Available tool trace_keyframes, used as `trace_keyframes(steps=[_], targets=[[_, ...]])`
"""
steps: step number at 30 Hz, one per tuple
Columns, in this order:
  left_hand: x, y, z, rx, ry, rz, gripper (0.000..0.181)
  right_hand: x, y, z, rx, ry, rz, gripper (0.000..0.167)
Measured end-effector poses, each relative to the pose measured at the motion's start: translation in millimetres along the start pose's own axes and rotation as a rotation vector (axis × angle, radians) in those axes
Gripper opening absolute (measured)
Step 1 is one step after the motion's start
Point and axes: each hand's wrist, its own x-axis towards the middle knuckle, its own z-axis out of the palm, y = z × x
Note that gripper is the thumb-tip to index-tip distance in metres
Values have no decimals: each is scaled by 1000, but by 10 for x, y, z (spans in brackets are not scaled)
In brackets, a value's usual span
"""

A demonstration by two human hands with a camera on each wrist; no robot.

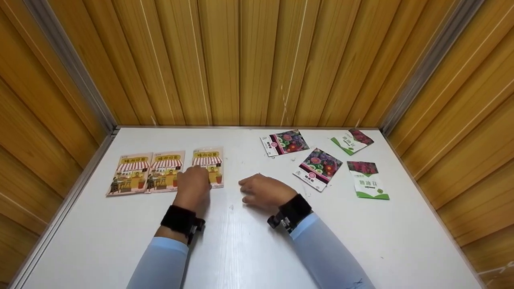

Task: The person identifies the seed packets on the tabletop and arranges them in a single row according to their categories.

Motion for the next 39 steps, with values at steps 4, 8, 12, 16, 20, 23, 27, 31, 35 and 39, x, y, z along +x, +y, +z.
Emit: trace_keyframes(steps=[4,8,12,16,20,23,27,31,35,39], targets=[[0,-65,-34,-1,-6,-14,12,0,28,6,27,-1,6,23],[-5,-110,-55,17,-17,-16,9,-1,44,10,29,-6,-1,23],[-3,-149,-77,27,-40,-30,11,1,45,6,41,-11,4,32],[0,-185,-106,45,-52,-26,7,4,46,1,49,-6,-2,33],[4,-203,-137,57,-70,-22,8,-2,56,-1,53,3,-22,34],[9,-204,-139,53,-81,-30,10,-3,58,-6,60,4,-31,33],[-3,-198,-131,57,-81,-32,12,7,59,-14,67,2,-38,28],[-19,-192,-148,51,-89,-38,12,5,66,-13,81,9,-22,30],[-26,-183,-174,21,-80,-38,18,-15,71,-23,110,7,20,38],[-30,-156,-179,-3,-37,-3,19,-30,108,-52,134,3,65,45]])
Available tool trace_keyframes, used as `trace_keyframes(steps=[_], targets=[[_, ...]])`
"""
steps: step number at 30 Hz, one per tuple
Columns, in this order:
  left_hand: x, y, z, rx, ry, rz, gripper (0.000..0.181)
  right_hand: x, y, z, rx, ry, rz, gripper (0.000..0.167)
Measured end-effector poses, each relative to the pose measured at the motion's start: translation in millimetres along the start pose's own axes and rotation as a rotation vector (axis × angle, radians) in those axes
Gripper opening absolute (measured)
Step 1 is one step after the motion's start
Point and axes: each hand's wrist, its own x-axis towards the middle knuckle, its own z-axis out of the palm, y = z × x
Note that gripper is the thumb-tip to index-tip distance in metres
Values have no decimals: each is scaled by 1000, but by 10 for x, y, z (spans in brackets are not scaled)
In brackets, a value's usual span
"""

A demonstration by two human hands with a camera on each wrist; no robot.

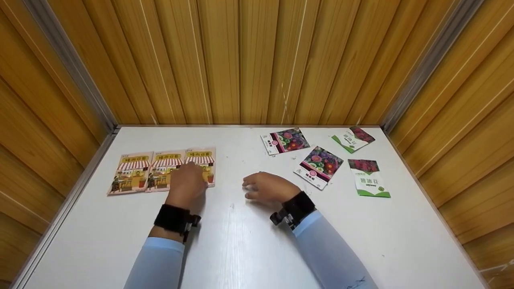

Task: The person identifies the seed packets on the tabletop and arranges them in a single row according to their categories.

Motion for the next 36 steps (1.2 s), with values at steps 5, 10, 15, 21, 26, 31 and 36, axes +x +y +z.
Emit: trace_keyframes(steps=[5,10,15,21,26,31,36], targets=[[-11,80,47,-3,38,57,18,-58,142,-120,11,52,54,48],[-45,223,112,-2,43,131,18,-182,371,-281,-2,172,151,50],[-67,335,160,19,16,133,26,-220,556,-339,-20,257,217,55],[-59,415,207,28,-21,142,36,-95,657,-260,-29,264,301,75],[-93,435,236,46,3,162,34,40,668,-230,-69,287,326,81],[-139,419,209,35,-27,105,38,115,654,-238,-69,254,352,86],[-94,377,148,54,-94,26,50,191,675,-314,-138,167,341,86]])
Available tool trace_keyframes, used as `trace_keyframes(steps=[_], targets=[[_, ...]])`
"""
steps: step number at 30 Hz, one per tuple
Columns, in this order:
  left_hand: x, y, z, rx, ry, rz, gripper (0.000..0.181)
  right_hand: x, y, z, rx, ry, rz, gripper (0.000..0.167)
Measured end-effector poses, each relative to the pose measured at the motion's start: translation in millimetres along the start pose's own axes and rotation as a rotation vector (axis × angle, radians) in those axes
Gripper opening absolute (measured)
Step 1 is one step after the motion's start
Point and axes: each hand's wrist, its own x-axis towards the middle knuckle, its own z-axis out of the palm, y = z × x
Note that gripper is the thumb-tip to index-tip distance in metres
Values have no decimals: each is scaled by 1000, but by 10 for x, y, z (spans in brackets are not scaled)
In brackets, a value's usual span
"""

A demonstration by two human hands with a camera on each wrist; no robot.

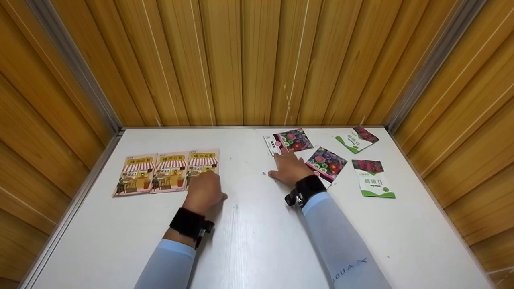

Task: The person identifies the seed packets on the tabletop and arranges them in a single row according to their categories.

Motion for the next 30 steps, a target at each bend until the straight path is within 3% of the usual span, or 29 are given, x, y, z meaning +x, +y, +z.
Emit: trace_keyframes(steps=[8,11,16,22,30], targets=[[25,0,-19,11,-1,-9,52,62,62,-88,-19,-59,-15,85],[31,7,-12,14,1,-14,54,32,52,-91,-19,-33,-17,83],[28,11,-7,33,4,-16,56,-37,33,-68,-74,26,-93,54],[15,18,-15,52,23,-2,57,-146,29,8,47,113,-134,35],[39,52,-12,-28,108,100,33,-223,-135,148,55,182,-202,17]])
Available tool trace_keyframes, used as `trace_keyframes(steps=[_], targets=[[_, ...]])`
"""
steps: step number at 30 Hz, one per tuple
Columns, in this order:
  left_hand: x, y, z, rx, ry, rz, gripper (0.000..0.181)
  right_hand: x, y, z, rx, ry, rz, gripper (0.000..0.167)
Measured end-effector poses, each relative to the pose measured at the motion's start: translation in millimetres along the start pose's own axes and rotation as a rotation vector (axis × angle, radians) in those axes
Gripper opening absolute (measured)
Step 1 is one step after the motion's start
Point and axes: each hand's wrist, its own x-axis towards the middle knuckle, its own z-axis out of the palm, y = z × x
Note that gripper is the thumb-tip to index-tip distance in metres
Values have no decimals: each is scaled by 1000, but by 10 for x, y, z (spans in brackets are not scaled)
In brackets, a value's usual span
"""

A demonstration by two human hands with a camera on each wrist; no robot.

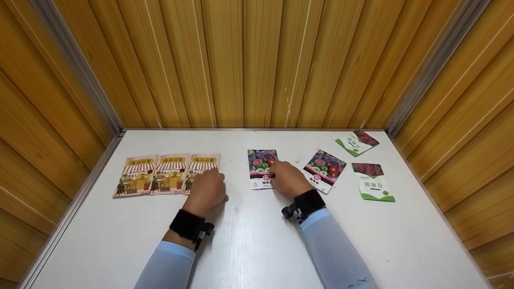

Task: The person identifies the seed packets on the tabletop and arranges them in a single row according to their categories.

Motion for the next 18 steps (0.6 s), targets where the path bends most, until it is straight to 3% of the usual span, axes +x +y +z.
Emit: trace_keyframes(steps=[5,10,13,14,18], targets=[[-9,27,29,-75,1,111,23,-3,-139,86,-2,-8,-68,18],[-28,95,27,-158,-76,187,20,2,-254,150,-5,-49,-128,22],[-39,141,22,-190,-85,242,16,0,-299,169,-4,-66,-140,26],[12,85,148,-204,-68,285,16,0,-309,174,-7,-70,-141,28],[2,90,192,-183,-74,361,18,-3,-341,187,-14,-99,-134,34]])
